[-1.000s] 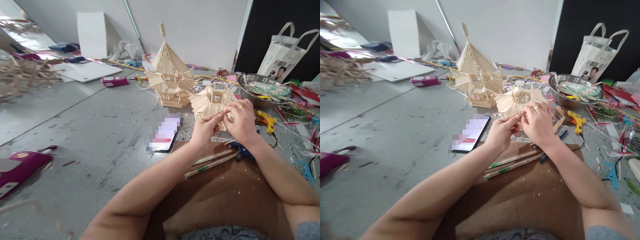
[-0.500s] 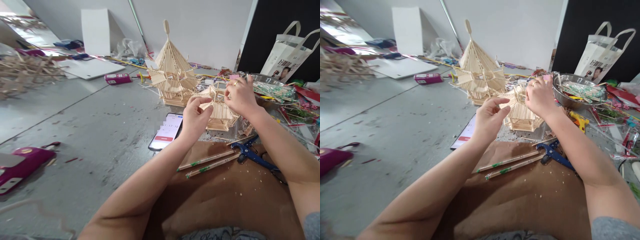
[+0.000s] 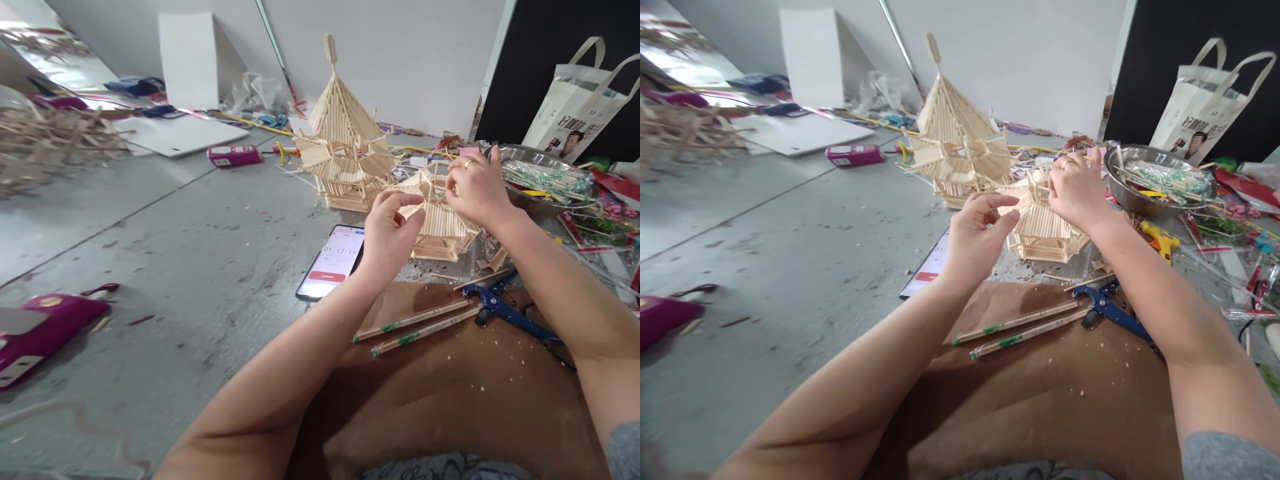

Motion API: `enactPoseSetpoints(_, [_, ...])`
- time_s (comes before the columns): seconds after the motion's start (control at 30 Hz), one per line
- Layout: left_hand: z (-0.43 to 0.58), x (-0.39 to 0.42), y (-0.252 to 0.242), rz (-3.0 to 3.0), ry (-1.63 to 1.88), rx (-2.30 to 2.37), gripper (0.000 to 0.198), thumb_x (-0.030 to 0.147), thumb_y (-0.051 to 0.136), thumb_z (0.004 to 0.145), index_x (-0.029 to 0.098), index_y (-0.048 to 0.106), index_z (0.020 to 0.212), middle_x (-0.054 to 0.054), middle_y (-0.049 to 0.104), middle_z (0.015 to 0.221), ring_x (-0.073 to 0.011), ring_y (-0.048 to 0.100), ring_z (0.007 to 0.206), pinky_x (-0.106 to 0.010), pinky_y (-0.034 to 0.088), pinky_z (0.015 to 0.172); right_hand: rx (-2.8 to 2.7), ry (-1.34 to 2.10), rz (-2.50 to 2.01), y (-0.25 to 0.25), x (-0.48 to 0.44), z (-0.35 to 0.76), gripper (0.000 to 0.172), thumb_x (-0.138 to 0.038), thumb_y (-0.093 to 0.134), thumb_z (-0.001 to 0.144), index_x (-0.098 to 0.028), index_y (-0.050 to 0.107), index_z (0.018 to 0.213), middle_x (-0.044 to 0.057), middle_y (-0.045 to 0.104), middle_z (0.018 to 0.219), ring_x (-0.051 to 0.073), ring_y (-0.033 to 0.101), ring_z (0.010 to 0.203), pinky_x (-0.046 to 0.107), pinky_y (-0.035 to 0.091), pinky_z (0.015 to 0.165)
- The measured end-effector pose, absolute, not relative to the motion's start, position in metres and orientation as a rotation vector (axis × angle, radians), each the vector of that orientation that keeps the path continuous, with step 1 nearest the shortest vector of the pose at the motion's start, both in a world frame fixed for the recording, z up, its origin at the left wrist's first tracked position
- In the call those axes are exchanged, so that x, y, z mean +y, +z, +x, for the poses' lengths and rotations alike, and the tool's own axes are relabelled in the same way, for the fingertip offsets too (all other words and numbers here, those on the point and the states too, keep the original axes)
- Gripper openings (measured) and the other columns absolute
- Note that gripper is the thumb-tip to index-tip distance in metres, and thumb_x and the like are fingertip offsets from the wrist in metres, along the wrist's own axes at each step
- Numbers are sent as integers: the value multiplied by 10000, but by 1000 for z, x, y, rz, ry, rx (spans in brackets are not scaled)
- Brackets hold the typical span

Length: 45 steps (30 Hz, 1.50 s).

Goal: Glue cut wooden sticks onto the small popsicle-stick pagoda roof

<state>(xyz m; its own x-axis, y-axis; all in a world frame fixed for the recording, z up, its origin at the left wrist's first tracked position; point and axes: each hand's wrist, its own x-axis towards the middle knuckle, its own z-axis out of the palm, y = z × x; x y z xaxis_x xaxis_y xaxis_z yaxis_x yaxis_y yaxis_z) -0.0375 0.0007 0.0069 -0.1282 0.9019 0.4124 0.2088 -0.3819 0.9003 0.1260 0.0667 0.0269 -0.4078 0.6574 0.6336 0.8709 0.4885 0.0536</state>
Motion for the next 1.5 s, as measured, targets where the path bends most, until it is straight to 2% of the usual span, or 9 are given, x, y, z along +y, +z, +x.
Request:
enactPoseSetpoints(0.53, [-41,5,9,1766,1512,1328,141,188,587,715,194,657,837,-23,577,944,-66,417,549,-249,413,626,-2218,-526,-1213,26,70,128,105,-195,515,773,-224,548,677,70,610,902,299,482,1071,652,157,1034])
enactPoseSetpoints(0.6, [-42,10,10,1899,1480,1355,173,188,588,715,202,652,875,-33,572,979,-102,487,657,-278,432,702,-2226,-533,-1208,26,71,128,124,-198,507,778,-225,535,660,68,612,902,304,483,1072,658,159,1027])
enactPoseSetpoints(0.67, [-43,19,11,2088,1432,1391,207,183,594,711,205,646,910,-49,564,1019,-172,524,863,-337,419,826,-2231,-542,-1211,26,71,128,143,-203,495,787,-226,527,650,63,616,904,301,484,1074,659,163,1025])
enactPoseSetpoints(0.73, [-44,31,12,2292,1346,1437,238,185,604,706,202,641,940,-66,557,1061,-239,486,1018,-411,363,929,-2231,-550,-1230,27,71,127,152,-208,482,796,-227,529,653,59,620,912,296,485,1078,653,168,1028])
enactPoseSetpoints(0.87, [-43,55,16,2583,1150,1481,285,203,605,715,223,620,999,-66,528,1166,-298,419,1135,-488,310,985,-2257,-545,-1292,31,66,125,161,-224,446,822,-216,560,709,75,624,958,292,484,1087,646,167,1033])
enactPoseSetpoints(1.1, [-38,77,22,2831,1011,1365,265,234,588,735,240,613,999,-42,477,1292,-327,320,1257,-537,272,1026,-2322,-545,-1358,33,62,124,252,-250,370,863,-197,614,829,98,612,1001,302,465,1115,625,186,1021])
enactPoseSetpoints(1.5, [-32,89,21,2864,1030,1282,156,262,599,747,247,658,891,-17,528,1255,-315,308,1275,-537,244,1046,-2274,-547,-1280,30,64,125,230,-255,403,859,-183,620,884,101,611,953,295,476,1081,620,196,1014])
